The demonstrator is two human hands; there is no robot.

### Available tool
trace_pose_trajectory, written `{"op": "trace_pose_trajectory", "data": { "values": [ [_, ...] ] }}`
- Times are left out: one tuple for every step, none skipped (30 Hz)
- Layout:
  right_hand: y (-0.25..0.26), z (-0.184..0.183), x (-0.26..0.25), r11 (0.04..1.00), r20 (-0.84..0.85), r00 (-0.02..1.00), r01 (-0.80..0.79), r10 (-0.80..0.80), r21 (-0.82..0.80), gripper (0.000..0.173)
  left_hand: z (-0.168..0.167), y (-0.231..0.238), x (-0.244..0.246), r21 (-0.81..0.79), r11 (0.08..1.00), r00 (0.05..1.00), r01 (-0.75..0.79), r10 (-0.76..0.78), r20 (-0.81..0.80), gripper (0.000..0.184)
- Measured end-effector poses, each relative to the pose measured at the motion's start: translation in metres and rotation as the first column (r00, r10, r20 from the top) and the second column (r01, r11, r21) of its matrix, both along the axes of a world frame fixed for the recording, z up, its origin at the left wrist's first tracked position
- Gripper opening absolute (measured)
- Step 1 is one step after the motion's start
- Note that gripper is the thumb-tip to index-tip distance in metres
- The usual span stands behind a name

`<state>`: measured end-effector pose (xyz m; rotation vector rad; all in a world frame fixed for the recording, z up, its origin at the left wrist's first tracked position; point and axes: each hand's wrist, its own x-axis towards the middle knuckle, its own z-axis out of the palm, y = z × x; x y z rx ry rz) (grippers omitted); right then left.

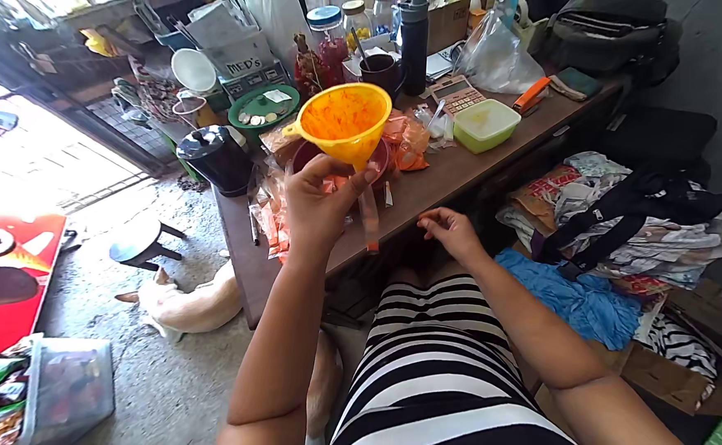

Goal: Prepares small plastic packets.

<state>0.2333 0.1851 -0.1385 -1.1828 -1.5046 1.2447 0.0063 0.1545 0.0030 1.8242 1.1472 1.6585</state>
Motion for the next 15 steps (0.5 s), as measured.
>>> {"op": "trace_pose_trajectory", "data": {
  "values": [
    [0.014,0.005,0.005,0.998,-0.026,0.998,0.053,-0.053,0.031,0.021,-0.006,0.000,-0.001,-0.001,1.000,1.000,-0.001,0.001,0.011,0.011],
    [0.030,0.010,0.010,0.993,-0.056,0.993,0.103,-0.100,0.058,0.025,-0.011,-0.001,-0.002,-0.010,1.000,1.000,-0.004,0.004,0.020,0.011],
    [0.048,0.016,0.014,0.985,-0.092,0.985,0.154,-0.147,0.076,0.030,-0.016,-0.004,-0.002,-0.031,0.999,0.999,-0.009,0.009,0.030,0.012],
    [0.067,0.023,0.017,0.978,-0.128,0.974,0.195,-0.185,0.069,0.036,-0.020,-0.006,-0.002,-0.052,0.999,0.999,-0.010,0.012,0.040,0.014],
    [0.086,0.032,0.018,0.971,-0.160,0.961,0.235,-0.225,0.044,0.041,-0.024,-0.010,-0.002,-0.076,0.997,0.999,-0.009,0.012,0.039,0.015],
    [0.106,0.040,0.019,0.963,-0.180,0.948,0.269,-0.264,0.009,0.046,-0.027,-0.014,-0.003,-0.101,0.995,0.999,-0.003,0.006,0.035,0.016],
    [0.125,0.047,0.018,0.955,-0.196,0.935,0.293,-0.294,-0.037,0.051,-0.031,-0.017,-0.004,-0.124,0.992,0.999,0.002,0.004,0.045,0.016],
    [0.143,0.052,0.016,0.945,-0.212,0.922,0.311,-0.325,-0.098,0.055,-0.035,-0.020,-0.005,-0.144,0.989,0.998,0.005,0.004,0.058,0.017],
    [0.160,0.058,0.013,0.932,-0.230,0.907,0.318,-0.353,-0.176,0.056,-0.040,-0.023,-0.005,-0.159,0.987,0.997,0.007,0.005,0.074,0.018],
    [0.176,0.062,0.010,0.918,-0.240,0.898,0.309,-0.368,-0.249,0.055,-0.045,-0.026,-0.006,-0.167,0.986,0.996,0.010,0.005,0.090,0.020],
    [0.190,0.063,0.009,0.906,-0.246,0.895,0.292,-0.372,-0.307,0.056,-0.049,-0.028,-0.008,-0.169,0.985,0.995,0.010,0.008,0.102,0.020],
    [0.202,0.064,0.007,0.899,-0.241,0.900,0.269,-0.362,-0.344,0.057,-0.053,-0.030,-0.010,-0.174,0.985,0.994,0.002,0.017,0.107,0.020],
    [0.211,0.063,0.006,0.898,-0.233,0.909,0.248,-0.346,-0.364,0.056,-0.056,-0.031,-0.011,-0.179,0.984,0.994,-0.008,0.028,0.107,0.020],
    [0.219,0.063,0.004,0.900,-0.214,0.920,0.235,-0.328,-0.367,0.054,-0.058,-0.032,-0.013,-0.180,0.983,0.994,-0.017,0.036,0.103,0.019],
    [0.224,0.063,0.002,0.911,-0.196,0.931,0.228,-0.307,-0.344,0.052,-0.059,-0.033,-0.015,-0.183,0.983,0.994,-0.021,0.040,0.101,0.018]
  ]
}}
